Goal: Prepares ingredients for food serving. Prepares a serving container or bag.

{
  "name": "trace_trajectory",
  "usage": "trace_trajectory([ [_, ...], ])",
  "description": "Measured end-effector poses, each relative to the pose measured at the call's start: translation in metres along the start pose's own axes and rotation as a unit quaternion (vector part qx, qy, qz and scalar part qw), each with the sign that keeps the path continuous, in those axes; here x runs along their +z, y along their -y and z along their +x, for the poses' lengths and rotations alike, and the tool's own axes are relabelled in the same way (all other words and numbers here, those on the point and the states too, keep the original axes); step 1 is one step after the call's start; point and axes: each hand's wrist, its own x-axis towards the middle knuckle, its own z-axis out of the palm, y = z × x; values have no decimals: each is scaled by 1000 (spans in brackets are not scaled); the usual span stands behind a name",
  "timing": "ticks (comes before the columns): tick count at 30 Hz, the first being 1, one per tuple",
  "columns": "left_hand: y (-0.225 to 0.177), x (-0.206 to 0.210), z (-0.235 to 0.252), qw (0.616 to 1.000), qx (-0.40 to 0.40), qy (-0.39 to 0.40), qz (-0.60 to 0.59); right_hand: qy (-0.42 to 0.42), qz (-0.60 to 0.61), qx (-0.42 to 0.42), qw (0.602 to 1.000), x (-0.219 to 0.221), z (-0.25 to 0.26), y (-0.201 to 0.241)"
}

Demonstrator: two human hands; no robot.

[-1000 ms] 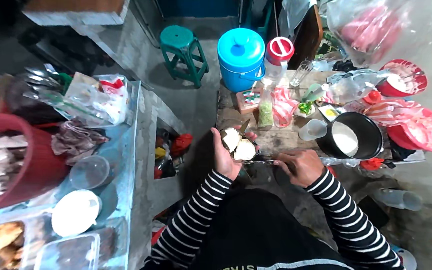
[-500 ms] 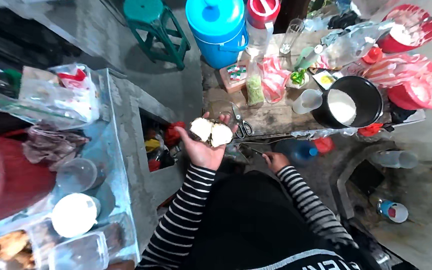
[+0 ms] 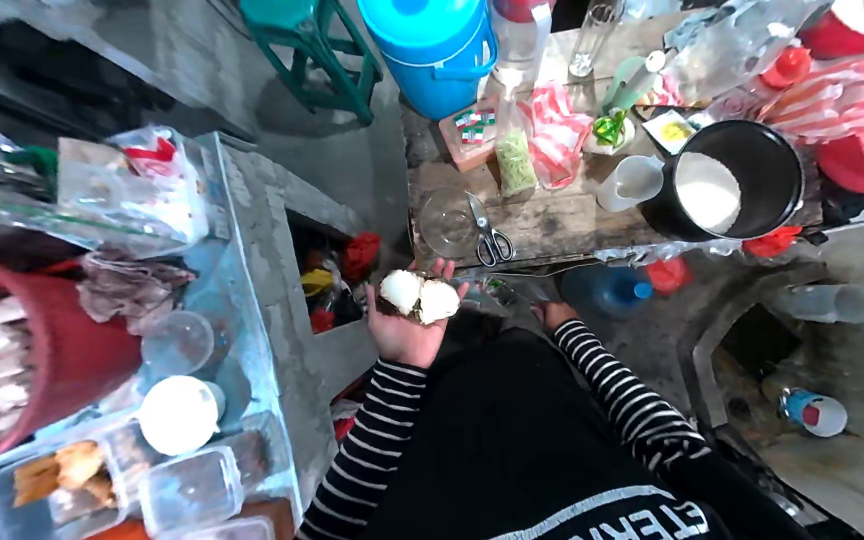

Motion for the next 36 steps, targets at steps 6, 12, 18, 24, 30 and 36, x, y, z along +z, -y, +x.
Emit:
trace_trajectory([
  [6,-5,13,5,998,63,-27,15,-263,193,-256,910,-45,-92,67],
  [12,-5,41,8,994,105,1,32,-289,36,-403,868,-74,-140,129],
  [18,-7,54,21,991,128,31,36,-341,-9,-359,869,-80,-126,158],
  [24,-20,62,47,994,98,20,32,-340,-54,-283,895,-90,-116,181],
  [30,-40,76,81,996,68,-1,50,-298,-67,-171,937,-100,-103,220],
  [36,-61,80,115,997,41,-7,67,-213,-79,-94,969,-122,-91,260],
])
